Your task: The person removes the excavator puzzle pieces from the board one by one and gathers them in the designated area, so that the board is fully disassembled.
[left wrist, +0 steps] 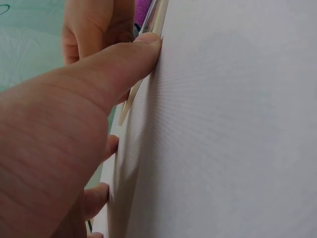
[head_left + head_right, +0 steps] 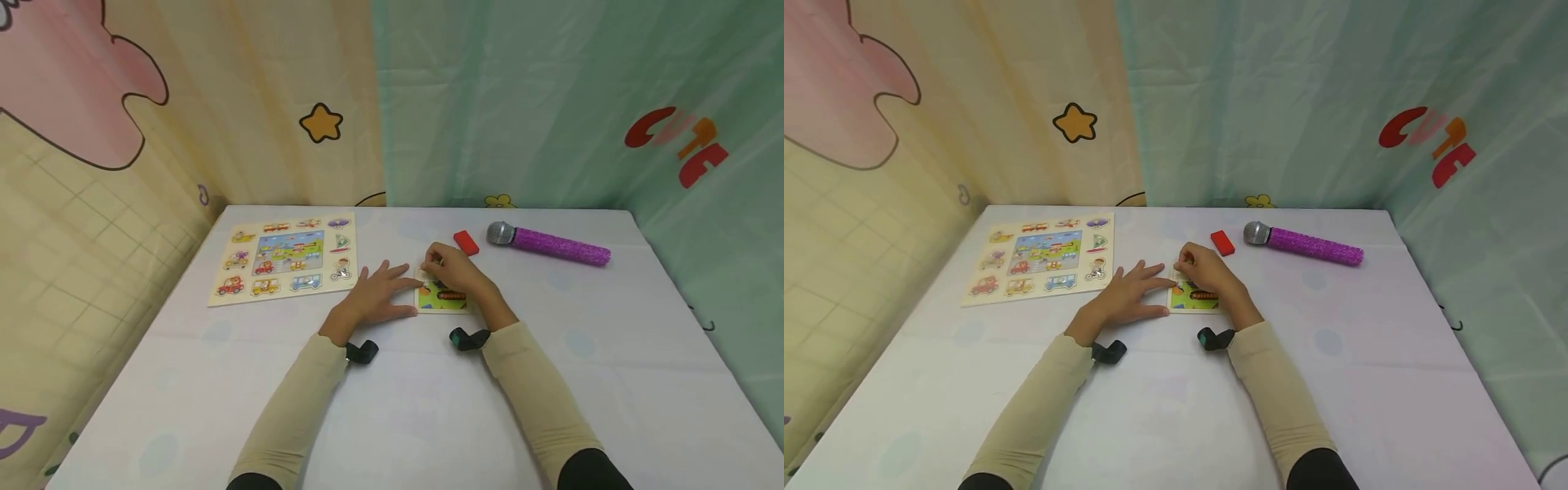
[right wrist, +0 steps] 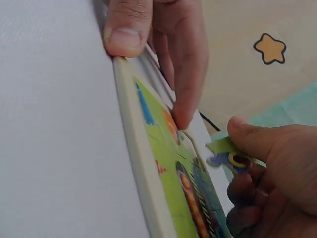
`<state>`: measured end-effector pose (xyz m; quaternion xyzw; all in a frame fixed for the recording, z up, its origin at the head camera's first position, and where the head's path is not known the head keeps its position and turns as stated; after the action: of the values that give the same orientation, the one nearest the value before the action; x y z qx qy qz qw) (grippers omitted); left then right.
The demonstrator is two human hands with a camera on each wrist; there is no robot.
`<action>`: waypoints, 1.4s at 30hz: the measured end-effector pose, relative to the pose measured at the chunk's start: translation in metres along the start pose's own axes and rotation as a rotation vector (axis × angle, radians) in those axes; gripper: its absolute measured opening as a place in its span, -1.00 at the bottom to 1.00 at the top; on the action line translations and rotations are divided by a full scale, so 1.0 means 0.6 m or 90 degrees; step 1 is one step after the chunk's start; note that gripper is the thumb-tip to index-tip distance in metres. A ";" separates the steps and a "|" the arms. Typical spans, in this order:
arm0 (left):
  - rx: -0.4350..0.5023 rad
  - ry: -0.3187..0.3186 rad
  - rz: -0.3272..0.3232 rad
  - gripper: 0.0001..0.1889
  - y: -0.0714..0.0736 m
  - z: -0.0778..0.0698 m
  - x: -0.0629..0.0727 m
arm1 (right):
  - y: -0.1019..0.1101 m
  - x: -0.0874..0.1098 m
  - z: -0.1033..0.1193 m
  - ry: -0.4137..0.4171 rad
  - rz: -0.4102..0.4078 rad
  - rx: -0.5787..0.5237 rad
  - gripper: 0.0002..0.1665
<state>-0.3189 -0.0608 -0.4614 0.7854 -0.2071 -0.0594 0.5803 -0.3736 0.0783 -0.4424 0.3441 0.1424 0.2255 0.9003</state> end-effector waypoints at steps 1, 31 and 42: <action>0.000 -0.001 -0.001 -0.36 0.000 -0.001 0.000 | 0.009 0.004 0.000 0.009 -0.015 -0.019 -0.88; 0.000 0.003 0.008 -0.35 0.004 -0.002 -0.002 | 0.170 0.153 -0.144 -0.072 -0.049 0.087 -0.90; 0.012 0.001 0.014 -0.35 -0.001 0.002 -0.001 | 0.164 0.155 -0.156 -0.111 -0.054 0.061 -0.87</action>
<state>-0.3194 -0.0614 -0.4624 0.7887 -0.2160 -0.0501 0.5734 -0.3626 0.2422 -0.4521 0.3985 0.0886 0.1491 0.9006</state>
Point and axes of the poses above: each hand's wrist, its own x-axis away from the middle knuckle, its own y-axis out of the back of the hand, z = x × y, the point moved 9 cm from there along -x, towards the middle knuckle, and after that the axes turned 10 degrees about y, right-handed, at the moved point
